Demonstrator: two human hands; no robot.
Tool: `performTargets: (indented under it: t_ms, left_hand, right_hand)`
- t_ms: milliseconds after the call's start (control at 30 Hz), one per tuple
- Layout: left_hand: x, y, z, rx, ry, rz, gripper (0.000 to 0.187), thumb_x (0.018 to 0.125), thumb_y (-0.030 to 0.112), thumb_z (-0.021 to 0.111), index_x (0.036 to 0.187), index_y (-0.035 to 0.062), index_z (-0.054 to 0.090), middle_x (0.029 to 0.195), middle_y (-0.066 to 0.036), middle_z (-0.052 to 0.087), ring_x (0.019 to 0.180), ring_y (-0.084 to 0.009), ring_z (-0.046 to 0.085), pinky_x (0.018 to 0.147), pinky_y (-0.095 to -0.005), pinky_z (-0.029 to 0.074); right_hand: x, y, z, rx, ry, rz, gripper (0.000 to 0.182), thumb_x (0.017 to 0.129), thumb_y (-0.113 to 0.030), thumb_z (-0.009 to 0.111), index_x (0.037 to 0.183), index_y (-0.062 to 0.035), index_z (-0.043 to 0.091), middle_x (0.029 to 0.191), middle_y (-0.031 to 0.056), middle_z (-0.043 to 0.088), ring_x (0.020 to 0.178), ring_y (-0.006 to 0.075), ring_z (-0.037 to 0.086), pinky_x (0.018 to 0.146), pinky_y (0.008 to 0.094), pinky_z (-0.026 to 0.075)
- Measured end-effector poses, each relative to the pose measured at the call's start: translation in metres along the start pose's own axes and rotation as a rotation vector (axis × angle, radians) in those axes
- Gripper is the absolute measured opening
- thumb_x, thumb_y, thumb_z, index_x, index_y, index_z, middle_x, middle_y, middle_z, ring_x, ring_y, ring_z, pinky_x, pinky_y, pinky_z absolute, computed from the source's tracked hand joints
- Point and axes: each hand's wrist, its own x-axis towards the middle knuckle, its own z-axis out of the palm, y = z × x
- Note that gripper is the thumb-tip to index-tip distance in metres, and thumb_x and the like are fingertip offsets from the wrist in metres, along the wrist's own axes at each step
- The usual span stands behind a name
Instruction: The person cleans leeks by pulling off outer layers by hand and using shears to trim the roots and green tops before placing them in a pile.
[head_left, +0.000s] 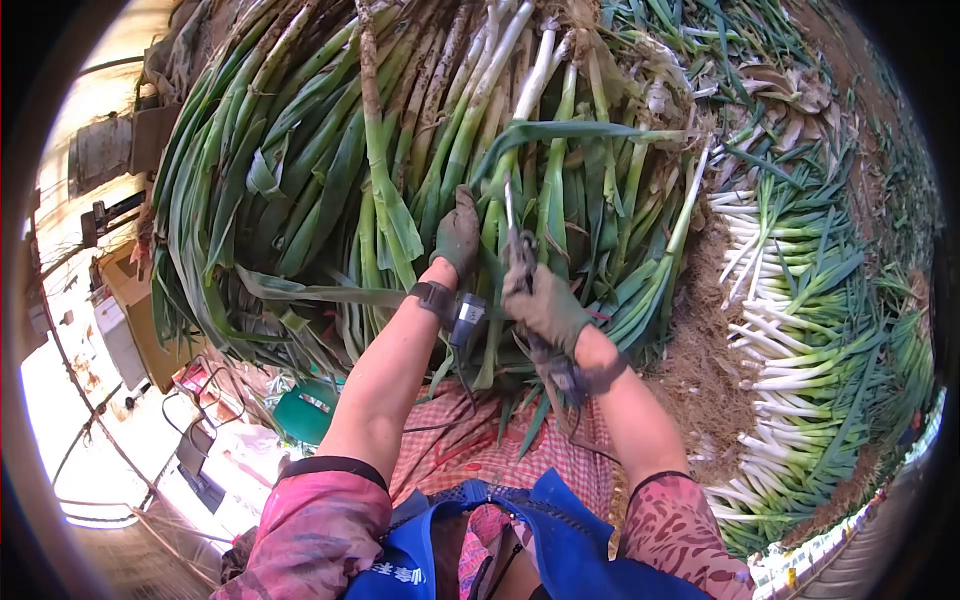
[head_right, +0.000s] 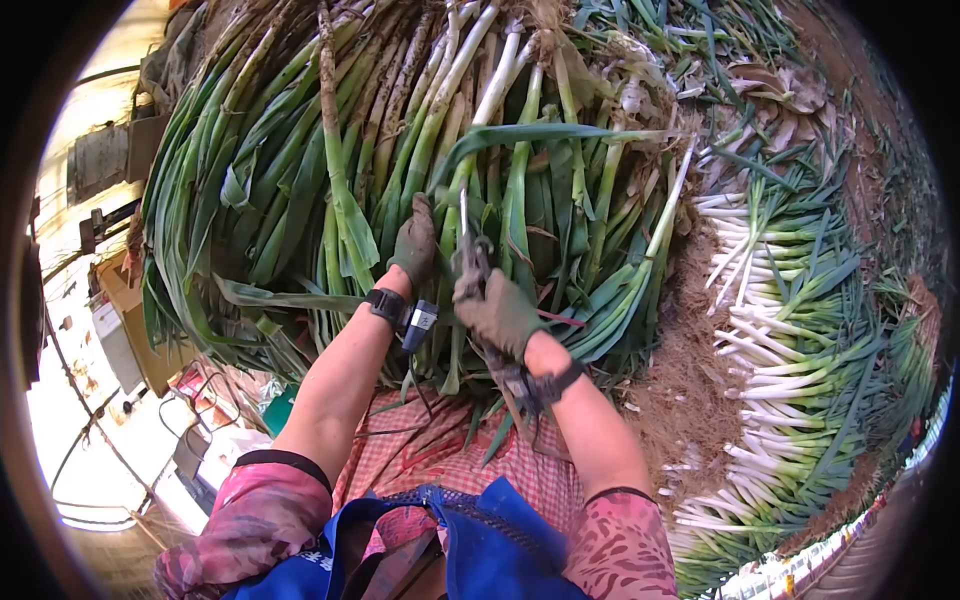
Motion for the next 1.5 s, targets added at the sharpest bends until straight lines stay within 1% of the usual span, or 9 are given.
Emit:
performTargets:
  t_ms: [233,300,633,667,933,1033,1200,1367,1500]
  left_hand:
    - [-0.028,0.003,-0.002,0.102,-0.189,0.104,0.081,0.091,0.069,0.055,0.113,-0.0078,0.069,0.105,-0.026,0.071,0.100,-0.0348,0.068,0.091,-0.0409,0.050]
    - [-0.024,-0.019,0.009,0.004,-0.246,0.251,0.057,0.092,0.047,0.068,0.118,-0.0038,0.064,0.100,-0.009,0.070,0.086,-0.0139,0.061,0.079,-0.0313,0.051]
    - [-0.048,-0.032,0.026,0.101,-0.245,0.257,0.044,0.098,0.033,0.059,0.123,-0.0029,0.061,0.102,-0.012,0.070,0.090,-0.0173,0.063,0.084,-0.0316,0.050]
    - [-0.053,-0.028,0.023,0.068,-0.266,0.253,0.045,0.098,0.034,0.059,0.123,-0.0030,0.061,0.102,-0.012,0.069,0.091,-0.0171,0.062,0.085,-0.0314,0.050]
    - [-0.058,-0.019,0.014,-0.287,-0.354,0.080,0.043,0.098,0.035,0.060,0.123,0.0005,0.062,0.107,-0.004,0.067,0.095,-0.0130,0.061,0.087,-0.0299,0.050]
    - [-0.056,-0.008,0.008,-0.413,-0.353,-0.006,0.040,0.098,0.034,0.061,0.122,0.0018,0.063,0.106,-0.004,0.066,0.095,-0.0124,0.061,0.088,-0.0292,0.050]
    - [-0.057,0.000,0.022,-0.490,-0.402,0.000,0.038,0.098,0.031,0.061,0.122,0.0025,0.063,0.106,-0.003,0.067,0.093,-0.0128,0.061,0.087,-0.0295,0.051]
    - [-0.040,0.007,0.114,0.174,-0.173,0.308,0.037,0.099,0.035,0.060,0.122,0.0067,0.065,0.112,-0.018,0.070,0.097,-0.0315,0.068,0.090,-0.0363,0.052]
    - [-0.084,0.062,0.146,0.490,-0.337,0.631,0.062,0.094,0.045,0.062,0.141,0.0059,0.051,0.153,-0.023,0.042,0.142,-0.0390,0.041,0.115,-0.0497,0.035]
  right_hand:
    - [0.030,0.002,-0.017,-0.027,0.095,0.060,0.049,0.079,-0.034,0.074,0.103,0.0075,0.064,0.093,0.0233,0.071,0.088,0.0293,0.072,0.078,0.0394,0.055]
    - [0.046,-0.050,-0.042,0.025,0.122,0.007,0.039,0.080,-0.031,0.073,0.103,-0.0009,0.067,0.089,0.0181,0.071,0.084,0.0272,0.071,0.076,0.0377,0.055]
    - [0.067,-0.028,-0.062,-0.226,0.166,0.013,0.044,0.081,-0.027,0.070,0.109,0.0060,0.063,0.104,0.0156,0.069,0.102,0.0195,0.065,0.085,0.0342,0.052]
    - [0.075,-0.024,-0.061,-0.181,0.280,-0.195,0.033,0.080,-0.027,0.073,0.098,-0.0005,0.065,0.079,0.0051,0.063,0.074,0.0173,0.065,0.068,0.0329,0.052]
    - [0.063,-0.054,-0.083,-0.085,0.028,0.027,0.018,0.083,-0.021,0.067,0.094,-0.0070,0.062,0.074,0.0006,0.058,0.064,0.0112,0.058,0.058,0.0300,0.049]
    - [-0.010,-0.044,-0.051,0.067,-0.086,0.107,0.043,0.082,-0.017,0.067,0.123,-0.0038,0.060,0.089,-0.0016,0.061,0.083,0.0077,0.059,0.075,0.0278,0.050]
    - [-0.011,-0.002,-0.061,-0.029,0.026,0.061,0.042,0.083,-0.023,0.073,0.114,-0.0001,0.058,0.097,0.0127,0.069,0.092,0.0225,0.067,0.082,0.0360,0.051]
    - [-0.011,-0.002,-0.081,-0.095,0.232,-0.002,0.032,0.085,-0.023,0.071,0.103,-0.0003,0.057,0.093,0.0100,0.066,0.087,0.0192,0.064,0.078,0.0336,0.051]
    - [-0.058,-0.007,-0.135,-0.050,0.378,0.071,0.025,0.084,-0.011,0.068,0.105,-0.0028,0.057,0.091,0.0000,0.059,0.080,0.0115,0.056,0.074,0.0288,0.049]
